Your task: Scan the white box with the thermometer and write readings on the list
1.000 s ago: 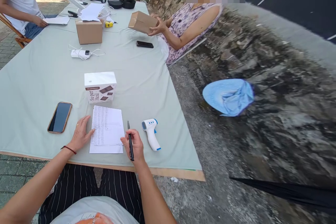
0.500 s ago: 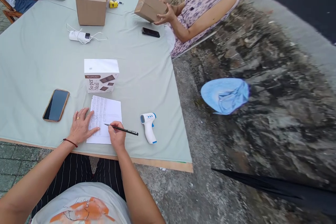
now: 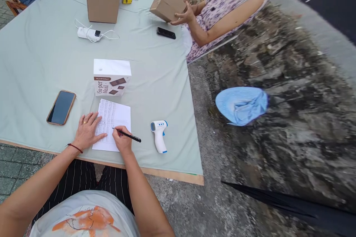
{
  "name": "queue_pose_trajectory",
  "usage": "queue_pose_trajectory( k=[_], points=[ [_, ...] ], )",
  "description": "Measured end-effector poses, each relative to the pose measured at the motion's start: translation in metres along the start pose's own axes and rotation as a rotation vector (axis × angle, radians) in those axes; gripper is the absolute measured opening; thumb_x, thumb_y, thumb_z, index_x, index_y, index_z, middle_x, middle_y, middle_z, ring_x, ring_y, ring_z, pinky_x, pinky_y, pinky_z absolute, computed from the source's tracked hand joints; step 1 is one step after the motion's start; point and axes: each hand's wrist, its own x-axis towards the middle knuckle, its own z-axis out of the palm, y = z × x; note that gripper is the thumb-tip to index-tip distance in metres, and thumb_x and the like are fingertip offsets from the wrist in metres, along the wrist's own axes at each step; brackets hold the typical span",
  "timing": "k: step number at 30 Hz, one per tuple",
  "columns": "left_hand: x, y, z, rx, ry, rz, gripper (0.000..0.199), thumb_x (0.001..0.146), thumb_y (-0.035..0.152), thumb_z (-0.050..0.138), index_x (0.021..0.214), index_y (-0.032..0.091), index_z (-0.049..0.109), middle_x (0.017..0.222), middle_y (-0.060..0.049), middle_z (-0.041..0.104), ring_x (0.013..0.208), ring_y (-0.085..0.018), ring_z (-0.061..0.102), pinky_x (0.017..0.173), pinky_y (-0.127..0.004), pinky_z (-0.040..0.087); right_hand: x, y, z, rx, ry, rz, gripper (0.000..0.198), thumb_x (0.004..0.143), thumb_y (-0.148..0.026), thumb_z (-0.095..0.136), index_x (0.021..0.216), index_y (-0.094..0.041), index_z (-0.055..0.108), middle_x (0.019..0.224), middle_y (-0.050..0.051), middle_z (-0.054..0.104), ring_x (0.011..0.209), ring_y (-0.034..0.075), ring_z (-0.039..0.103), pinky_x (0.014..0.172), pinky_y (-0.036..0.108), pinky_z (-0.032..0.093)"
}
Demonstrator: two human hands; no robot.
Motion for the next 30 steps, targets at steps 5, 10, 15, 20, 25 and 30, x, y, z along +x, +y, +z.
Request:
queue_pose_trajectory(
  k=[5, 10, 15, 20, 25, 30],
  points=[
    [0.0, -0.0002, 0.0, -0.006, 0.002, -0.005, 0.07, 0.081, 0.058, 0.066, 0.138, 0.021, 0.053, 0.152, -0.016, 0.045, 0.142, -0.04, 0.037, 0.118, -0.061, 0.019, -0.0006, 0.0006, 0.0018, 0.001, -0.009, -0.003, 0.015, 0.072, -0.034, 0.056, 0.069, -0.021, 0.063, 0.059, -0.002, 0.059, 0.058, 0.014, 0.05, 0.06, 0.03, 0.045],
    [0.0001, 0.0003, -0.0008, -0.001, 0.005, 0.0, 0.071, 0.079, 0.057, 0.068, 0.138, 0.022, 0.053, 0.152, -0.016, 0.045, 0.142, -0.039, 0.038, 0.118, -0.06, 0.019, -0.0012, -0.0006, 0.0014, 0.001, -0.025, -0.001, 0.015, 0.073, -0.034, 0.057, 0.07, -0.021, 0.063, 0.063, -0.002, 0.062, 0.06, 0.015, 0.054, 0.063, 0.031, 0.046],
    [0.0002, 0.0009, -0.0013, 0.032, -0.001, 0.003, 0.072, 0.079, 0.057, 0.069, 0.138, 0.019, 0.054, 0.152, -0.017, 0.045, 0.142, -0.039, 0.038, 0.118, -0.059, 0.02, -0.0008, 0.0002, 0.0017, -0.005, -0.033, -0.019, 0.014, 0.074, -0.034, 0.056, 0.07, -0.021, 0.063, 0.064, -0.001, 0.064, 0.06, 0.015, 0.055, 0.064, 0.031, 0.047],
    [-0.0002, 0.003, -0.004, 0.07, -0.011, 0.009, 0.07, 0.082, 0.057, 0.065, 0.139, 0.018, 0.053, 0.153, -0.016, 0.045, 0.142, -0.038, 0.038, 0.119, -0.059, 0.021, -0.0008, 0.0024, 0.0034, -0.056, -0.02, -0.044, 0.015, 0.073, -0.034, 0.055, 0.071, -0.022, 0.063, 0.064, -0.002, 0.064, 0.059, 0.015, 0.055, 0.063, 0.03, 0.048],
    [-0.0002, 0.0044, -0.006, 0.096, -0.019, 0.009, 0.07, 0.082, 0.057, 0.065, 0.138, 0.017, 0.053, 0.153, -0.016, 0.045, 0.142, -0.037, 0.038, 0.118, -0.058, 0.022, -0.0007, 0.0023, 0.0031, -0.062, -0.013, -0.07, 0.015, 0.073, -0.034, 0.054, 0.071, -0.023, 0.063, 0.063, -0.002, 0.064, 0.058, 0.015, 0.055, 0.062, 0.031, 0.048],
    [-0.0002, 0.0037, -0.005, 0.091, -0.009, 0.017, 0.071, 0.082, 0.058, 0.065, 0.138, 0.016, 0.053, 0.152, -0.016, 0.045, 0.142, -0.038, 0.038, 0.118, -0.058, 0.022, -0.0001, 0.0022, 0.0024, -0.06, -0.017, -0.081, 0.014, 0.073, -0.034, 0.054, 0.07, -0.023, 0.062, 0.063, -0.002, 0.064, 0.059, 0.016, 0.056, 0.063, 0.031, 0.048]
  ],
)
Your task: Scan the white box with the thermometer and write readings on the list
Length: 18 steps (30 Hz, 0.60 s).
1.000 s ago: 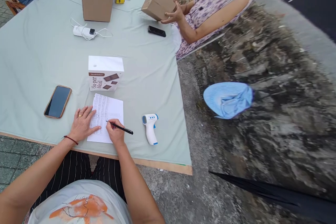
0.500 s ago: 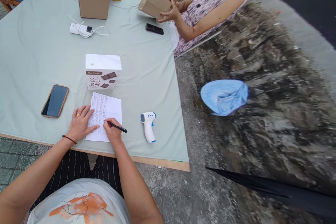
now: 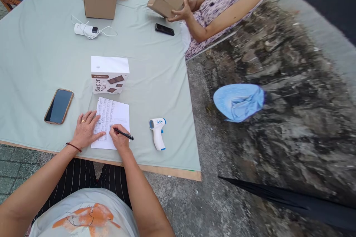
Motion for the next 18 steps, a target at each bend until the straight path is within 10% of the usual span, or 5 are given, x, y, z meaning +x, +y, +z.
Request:
queue_pose_trajectory(
  k=[18],
  points=[
    [-0.0002, 0.0018, -0.0019, 0.006, -0.004, -0.008, 0.058, 0.09, 0.047, 0.056, 0.138, 0.015, 0.054, 0.152, -0.016, 0.045, 0.142, -0.036, 0.039, 0.118, -0.058, 0.023, 0.0002, -0.0038, -0.0015, 0.039, -0.003, 0.058, 0.013, 0.071, -0.033, 0.055, 0.068, -0.022, 0.061, 0.062, -0.002, 0.062, 0.059, 0.015, 0.055, 0.062, 0.031, 0.048]
  ],
)
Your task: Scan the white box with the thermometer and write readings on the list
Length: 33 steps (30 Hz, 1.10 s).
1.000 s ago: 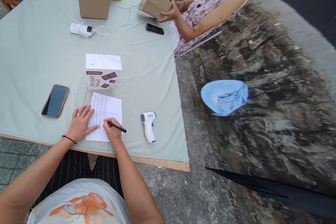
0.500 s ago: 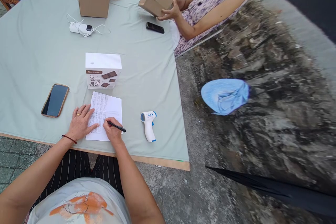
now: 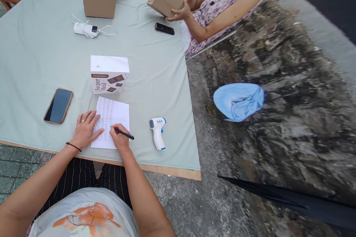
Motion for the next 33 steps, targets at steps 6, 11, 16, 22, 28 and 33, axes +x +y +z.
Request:
queue_pose_trajectory(
  k=[6, 11, 16, 22, 28, 33],
  points=[
    [-0.0002, 0.0004, 0.0001, 0.016, -0.001, 0.006, 0.058, 0.091, 0.048, 0.054, 0.138, 0.014, 0.053, 0.152, -0.016, 0.045, 0.142, -0.036, 0.038, 0.118, -0.057, 0.024, 0.0, 0.0012, -0.0014, -0.003, -0.005, 0.002, 0.013, 0.071, -0.034, 0.054, 0.067, -0.022, 0.06, 0.061, -0.002, 0.06, 0.058, 0.015, 0.053, 0.061, 0.031, 0.046],
    [0.0003, 0.0013, -0.0017, 0.008, -0.012, -0.007, 0.057, 0.09, 0.047, 0.056, 0.138, 0.016, 0.054, 0.152, -0.015, 0.045, 0.143, -0.036, 0.038, 0.118, -0.057, 0.023, 0.0001, 0.0021, -0.0021, -0.009, 0.001, 0.001, 0.013, 0.071, -0.034, 0.054, 0.068, -0.023, 0.06, 0.062, -0.002, 0.06, 0.059, 0.015, 0.053, 0.062, 0.031, 0.047],
    [0.0004, 0.001, -0.0012, -0.008, -0.003, -0.004, 0.057, 0.09, 0.047, 0.056, 0.138, 0.017, 0.053, 0.152, -0.015, 0.045, 0.143, -0.036, 0.038, 0.119, -0.057, 0.023, 0.0, 0.0024, -0.0023, -0.014, -0.002, 0.008, 0.013, 0.072, -0.034, 0.054, 0.069, -0.023, 0.059, 0.061, -0.003, 0.06, 0.058, 0.015, 0.052, 0.062, 0.03, 0.047],
    [0.0006, 0.001, -0.0012, -0.056, -0.001, -0.011, 0.057, 0.089, 0.046, 0.057, 0.138, 0.018, 0.054, 0.152, -0.016, 0.046, 0.142, -0.037, 0.038, 0.119, -0.058, 0.022, -0.0002, 0.0016, -0.0024, -0.028, -0.004, -0.007, 0.011, 0.071, -0.033, 0.053, 0.069, -0.023, 0.059, 0.063, -0.002, 0.06, 0.058, 0.015, 0.052, 0.062, 0.031, 0.048],
    [0.0005, 0.0009, -0.0015, -0.079, 0.004, -0.014, 0.056, 0.089, 0.046, 0.057, 0.138, 0.019, 0.054, 0.152, -0.016, 0.046, 0.143, -0.037, 0.038, 0.119, -0.059, 0.021, -0.0006, 0.001, -0.0034, -0.029, -0.008, -0.005, 0.011, 0.071, -0.033, 0.052, 0.067, -0.023, 0.057, 0.06, -0.003, 0.058, 0.058, 0.015, 0.051, 0.06, 0.03, 0.046],
    [0.0004, 0.0004, -0.001, -0.073, 0.002, -0.011, 0.056, 0.089, 0.047, 0.056, 0.138, 0.018, 0.054, 0.152, -0.017, 0.046, 0.143, -0.037, 0.038, 0.119, -0.059, 0.021, -0.0005, 0.0013, -0.0032, -0.023, 0.019, -0.003, 0.012, 0.072, -0.033, 0.052, 0.069, -0.023, 0.058, 0.061, -0.003, 0.059, 0.059, 0.015, 0.052, 0.061, 0.03, 0.046]
  ],
)
